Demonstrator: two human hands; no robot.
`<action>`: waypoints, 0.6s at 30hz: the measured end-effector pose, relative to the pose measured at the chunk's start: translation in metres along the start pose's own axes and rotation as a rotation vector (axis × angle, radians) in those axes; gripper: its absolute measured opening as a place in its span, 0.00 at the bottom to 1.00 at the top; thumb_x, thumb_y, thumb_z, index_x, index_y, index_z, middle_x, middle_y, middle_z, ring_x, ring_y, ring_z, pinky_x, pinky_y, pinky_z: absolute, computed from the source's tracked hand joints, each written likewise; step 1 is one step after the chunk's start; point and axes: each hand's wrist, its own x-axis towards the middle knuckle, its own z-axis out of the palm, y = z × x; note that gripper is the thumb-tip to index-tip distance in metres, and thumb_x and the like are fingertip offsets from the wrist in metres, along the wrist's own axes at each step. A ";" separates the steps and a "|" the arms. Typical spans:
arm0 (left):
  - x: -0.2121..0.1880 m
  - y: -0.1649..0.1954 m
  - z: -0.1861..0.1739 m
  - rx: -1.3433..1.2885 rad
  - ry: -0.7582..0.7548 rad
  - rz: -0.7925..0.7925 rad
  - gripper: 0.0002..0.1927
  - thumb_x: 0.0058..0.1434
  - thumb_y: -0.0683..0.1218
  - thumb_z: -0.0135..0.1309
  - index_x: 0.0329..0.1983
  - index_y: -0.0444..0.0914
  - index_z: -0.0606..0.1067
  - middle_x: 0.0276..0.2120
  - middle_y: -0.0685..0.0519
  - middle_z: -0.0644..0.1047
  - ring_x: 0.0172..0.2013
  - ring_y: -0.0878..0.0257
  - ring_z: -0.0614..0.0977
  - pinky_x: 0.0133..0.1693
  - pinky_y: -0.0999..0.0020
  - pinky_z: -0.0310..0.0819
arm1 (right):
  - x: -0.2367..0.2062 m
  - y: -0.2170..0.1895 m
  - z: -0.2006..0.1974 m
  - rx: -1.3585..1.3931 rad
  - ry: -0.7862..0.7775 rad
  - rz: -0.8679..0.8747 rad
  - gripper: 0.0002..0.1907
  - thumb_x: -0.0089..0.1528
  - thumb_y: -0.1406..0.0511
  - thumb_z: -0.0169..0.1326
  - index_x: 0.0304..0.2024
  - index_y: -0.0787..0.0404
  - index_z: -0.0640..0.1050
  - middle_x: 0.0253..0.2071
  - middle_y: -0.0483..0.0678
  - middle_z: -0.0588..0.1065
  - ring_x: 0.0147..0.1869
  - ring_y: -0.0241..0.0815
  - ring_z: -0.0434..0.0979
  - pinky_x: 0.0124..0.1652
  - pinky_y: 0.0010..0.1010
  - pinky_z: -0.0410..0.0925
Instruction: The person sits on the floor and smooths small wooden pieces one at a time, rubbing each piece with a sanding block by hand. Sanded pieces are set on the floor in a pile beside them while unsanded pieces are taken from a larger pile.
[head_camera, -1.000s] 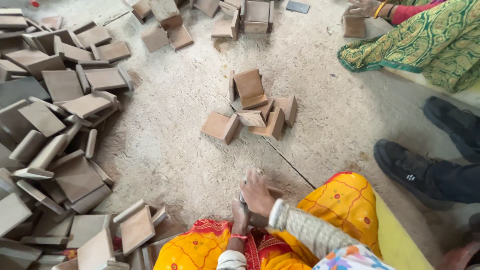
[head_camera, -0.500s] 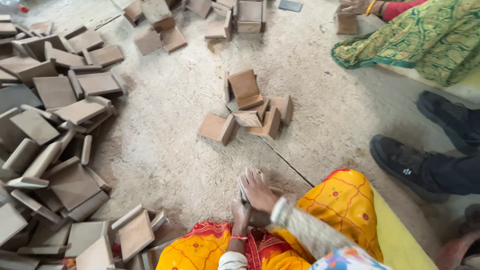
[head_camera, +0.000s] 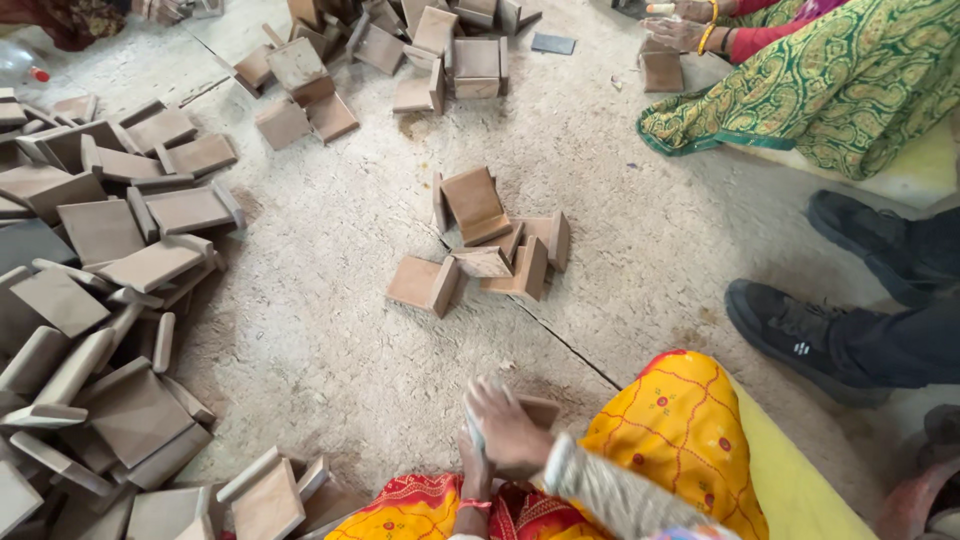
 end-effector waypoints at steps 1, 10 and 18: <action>0.000 0.003 0.000 0.183 0.008 0.085 0.17 0.61 0.42 0.45 0.48 0.32 0.79 0.32 0.44 0.83 0.34 0.53 0.86 0.35 0.58 0.79 | 0.010 0.006 -0.012 0.022 -0.013 0.011 0.43 0.61 0.72 0.49 0.74 0.70 0.45 0.80 0.61 0.33 0.83 0.60 0.27 0.75 0.57 0.29; 0.000 0.008 0.001 0.133 0.042 -0.238 0.14 0.71 0.42 0.42 0.42 0.32 0.78 0.27 0.50 0.80 0.30 0.54 0.81 0.28 0.63 0.75 | -0.035 -0.004 0.000 0.035 0.030 -0.058 0.52 0.55 0.82 0.44 0.77 0.67 0.37 0.80 0.64 0.28 0.83 0.63 0.22 0.74 0.57 0.28; 0.001 0.010 -0.001 0.393 0.014 0.254 0.19 0.56 0.41 0.52 0.49 0.30 0.79 0.30 0.42 0.84 0.32 0.53 0.88 0.34 0.62 0.80 | 0.012 0.010 -0.032 0.067 -0.005 0.078 0.45 0.62 0.70 0.46 0.76 0.67 0.39 0.79 0.61 0.33 0.83 0.59 0.27 0.76 0.56 0.31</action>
